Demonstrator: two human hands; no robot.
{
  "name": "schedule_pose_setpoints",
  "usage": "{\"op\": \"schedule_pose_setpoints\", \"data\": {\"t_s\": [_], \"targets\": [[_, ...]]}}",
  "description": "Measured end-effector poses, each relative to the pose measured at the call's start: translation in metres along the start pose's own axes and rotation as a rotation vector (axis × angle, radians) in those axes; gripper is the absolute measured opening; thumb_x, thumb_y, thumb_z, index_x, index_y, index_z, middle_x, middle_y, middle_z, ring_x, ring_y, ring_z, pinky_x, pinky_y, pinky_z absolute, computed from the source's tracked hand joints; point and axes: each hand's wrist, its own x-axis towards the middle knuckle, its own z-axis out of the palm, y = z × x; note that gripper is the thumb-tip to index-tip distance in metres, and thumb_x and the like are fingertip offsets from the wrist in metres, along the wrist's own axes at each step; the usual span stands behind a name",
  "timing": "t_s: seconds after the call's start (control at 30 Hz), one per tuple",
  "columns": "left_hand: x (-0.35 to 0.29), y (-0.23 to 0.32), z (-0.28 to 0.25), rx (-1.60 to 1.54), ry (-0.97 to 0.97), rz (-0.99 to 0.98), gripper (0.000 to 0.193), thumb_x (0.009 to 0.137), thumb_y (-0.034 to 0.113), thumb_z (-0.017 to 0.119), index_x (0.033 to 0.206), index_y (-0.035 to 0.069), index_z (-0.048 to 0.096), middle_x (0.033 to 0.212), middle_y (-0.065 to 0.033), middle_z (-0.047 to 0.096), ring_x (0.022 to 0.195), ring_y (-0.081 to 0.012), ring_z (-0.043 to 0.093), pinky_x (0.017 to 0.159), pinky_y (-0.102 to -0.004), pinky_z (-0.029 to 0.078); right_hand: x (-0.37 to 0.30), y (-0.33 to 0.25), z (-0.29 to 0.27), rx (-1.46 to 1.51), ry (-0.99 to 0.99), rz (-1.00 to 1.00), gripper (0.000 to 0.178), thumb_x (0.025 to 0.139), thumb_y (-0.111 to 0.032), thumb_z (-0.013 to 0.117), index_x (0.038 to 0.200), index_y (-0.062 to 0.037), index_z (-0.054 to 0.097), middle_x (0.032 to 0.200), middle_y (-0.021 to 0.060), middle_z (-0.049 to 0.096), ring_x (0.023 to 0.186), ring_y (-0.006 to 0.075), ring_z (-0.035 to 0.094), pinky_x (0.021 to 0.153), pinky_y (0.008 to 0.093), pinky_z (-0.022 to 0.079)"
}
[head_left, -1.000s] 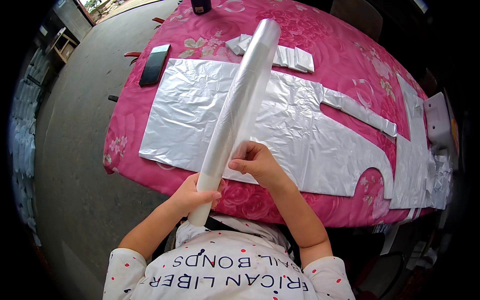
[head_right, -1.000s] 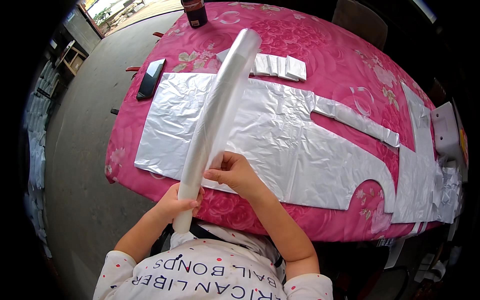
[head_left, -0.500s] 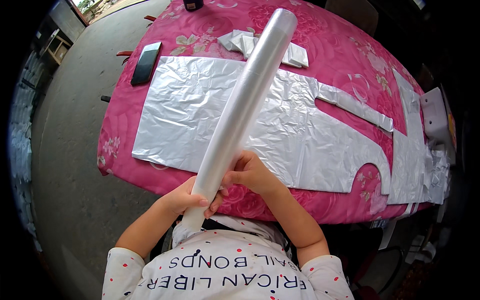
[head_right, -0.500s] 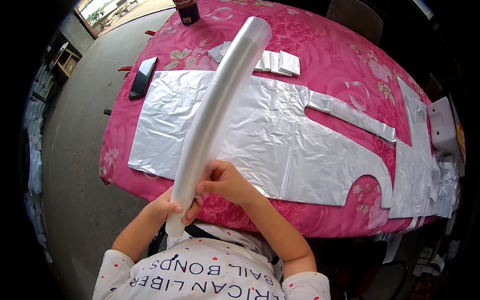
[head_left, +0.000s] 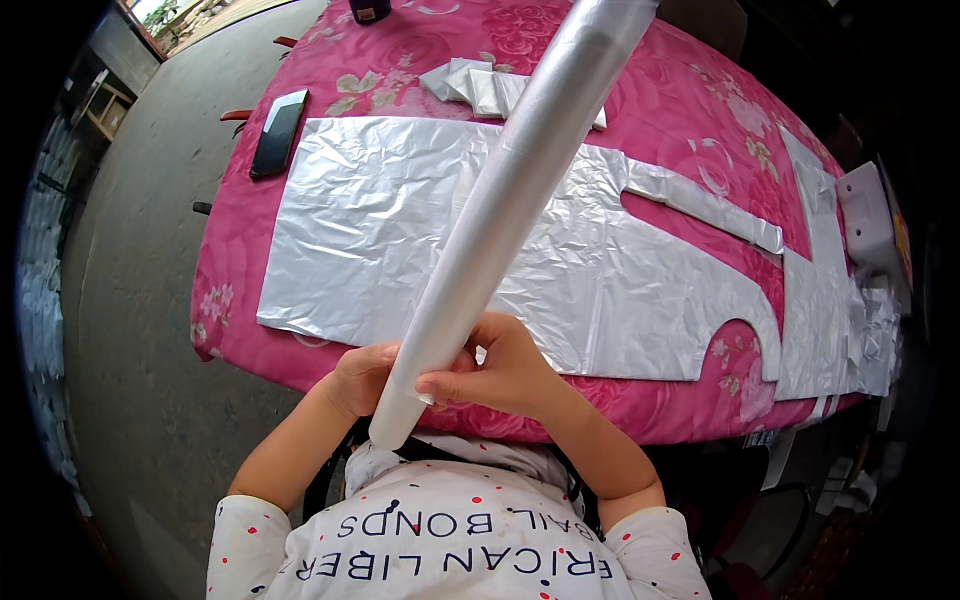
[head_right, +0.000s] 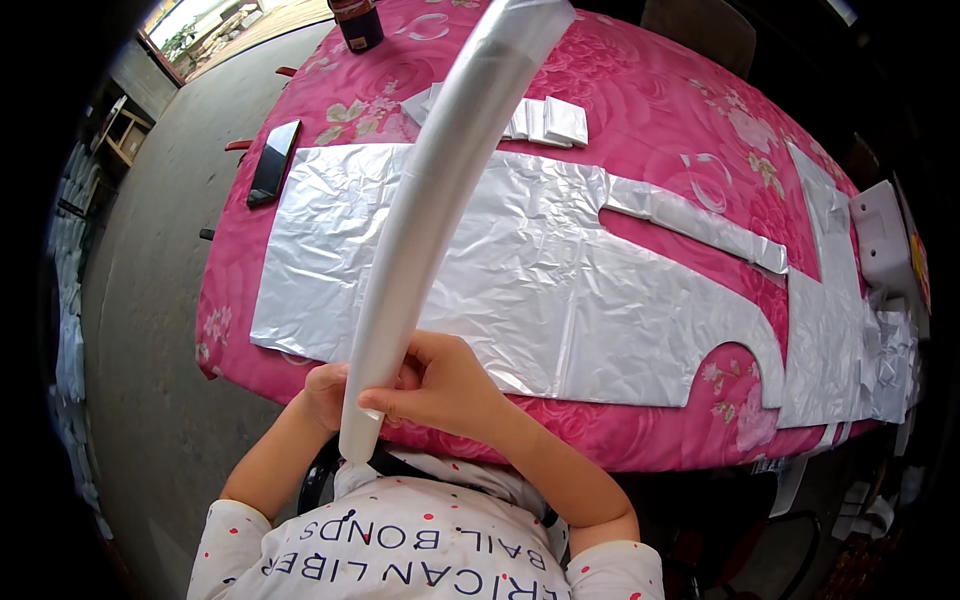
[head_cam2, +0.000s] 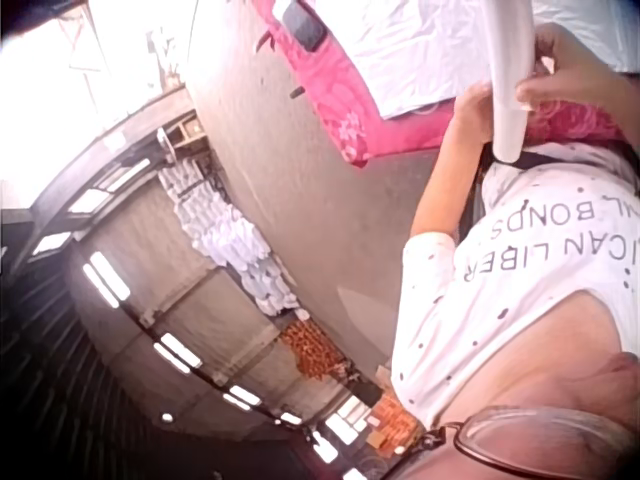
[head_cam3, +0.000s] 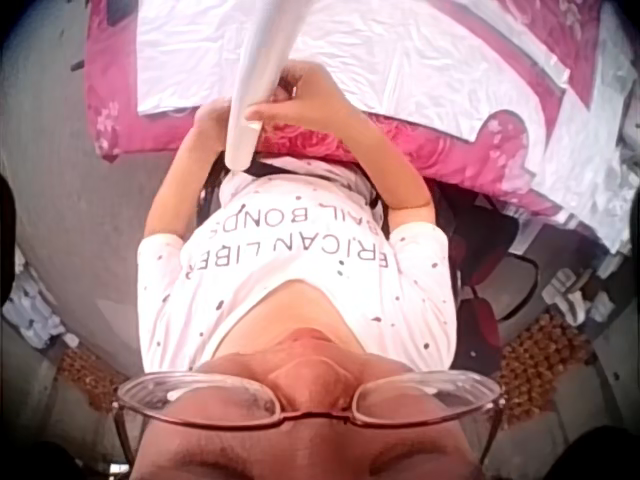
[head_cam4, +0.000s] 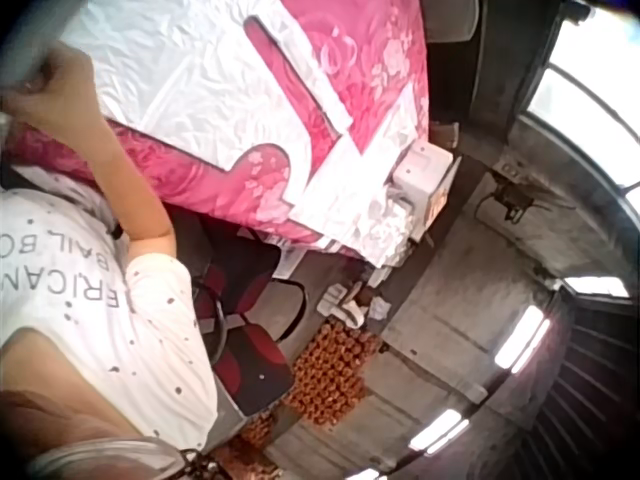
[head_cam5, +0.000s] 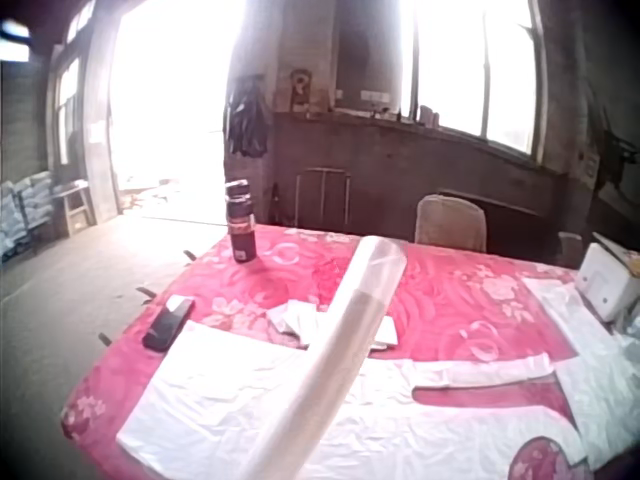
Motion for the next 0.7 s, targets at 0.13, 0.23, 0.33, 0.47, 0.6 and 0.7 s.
{"op": "schedule_pose_setpoints", "data": {"t_s": [0.13, 0.23, 0.33, 0.47, 0.6, 0.7], "targets": [[0.0, -0.002, 0.01, 0.285, 0.222, 0.101, 0.086, 0.082, 0.072, 0.033, 0.123, -0.003, 0.043, 0.101, -0.0146, 0.058, 0.085, -0.0194, 0.059, 0.064, -0.0268, 0.051, -0.012, 0.03, 0.016, -0.106, 0.18, 0.197, 0.035, 0.072, -0.024, 0.075, 0.096, -0.0009, 0.063, 0.064, -0.0022, 0.053, 0.059, 0.0053, 0.045, 0.053, 0.0229, 0.038], [-0.016, -0.01, 0.016, 0.553, 0.394, -0.032, 0.063, 0.088, 0.058, 0.042, 0.118, 0.004, 0.049, 0.09, -0.0081, 0.059, 0.073, -0.0139, 0.059, 0.061, -0.0272, 0.05, -0.019, 0.042, 0.016, -0.16, 0.148, 0.241, 0.038, 0.073, -0.025, 0.074, 0.099, 0.0006, 0.063, 0.062, -0.0018, 0.051, 0.056, 0.0058, 0.044, 0.051, 0.0227, 0.036], [-0.03, -0.01, 0.008, 0.595, 0.376, -0.148, 0.046, 0.088, 0.044, 0.055, 0.11, 0.003, 0.052, 0.082, -0.0053, 0.058, 0.063, -0.0125, 0.058, 0.058, -0.0276, 0.049, -0.025, 0.049, -0.011, -0.031, 0.252, 0.262, 0.04, 0.077, -0.022, 0.073, 0.106, 0.0015, 0.061, 0.064, -0.0035, 0.052, 0.056, 0.0035, 0.045, 0.051, 0.0201, 0.037], [-0.057, -0.018, -0.001, 0.558, 0.385, -0.293, 0.037, 0.087, 0.036, 0.059, 0.102, 0.003, 0.052, 0.078, -0.0054, 0.058, 0.064, -0.0127, 0.058, 0.059, -0.0289, 0.049, -0.011, 0.033, -0.078, 0.014, 0.6, 0.073, 0.027, 0.086, -0.017, 0.064, 0.107, 0.0006, 0.06, 0.083, -0.0008, 0.06, 0.069, 0.0043, 0.051, 0.063, 0.0188, 0.043], [-0.07, -0.026, -0.002, 0.486, 0.339, -0.343, 0.04, 0.086, 0.038, 0.06, 0.103, 0.003, 0.051, 0.079, -0.0054, 0.058, 0.066, -0.0124, 0.057, 0.062, -0.0284, 0.048, 0.011, 0.02, -0.125, -0.141, 0.654, 0.026, 0.027, 0.087, -0.022, 0.061, 0.104, -0.001, 0.061, 0.09, 0.0015, 0.061, 0.072, 0.0078, 0.054, 0.065, 0.0218, 0.044], [-0.074, -0.029, -0.004, 0.474, 0.309, -0.35, 0.048, 0.083, 0.045, 0.062, 0.104, 0.004, 0.05, 0.08, -0.0061, 0.058, 0.069, -0.0124, 0.057, 0.062, -0.0283, 0.048, 0.027, 0.015, -0.137, -0.196, 0.512, 0.177, 0.027, 0.087, -0.026, 0.062, 0.1, -0.0026, 0.063, 0.088, 0.0017, 0.061, 0.07, 0.0082, 0.054, 0.062, 0.022, 0.043]]}}
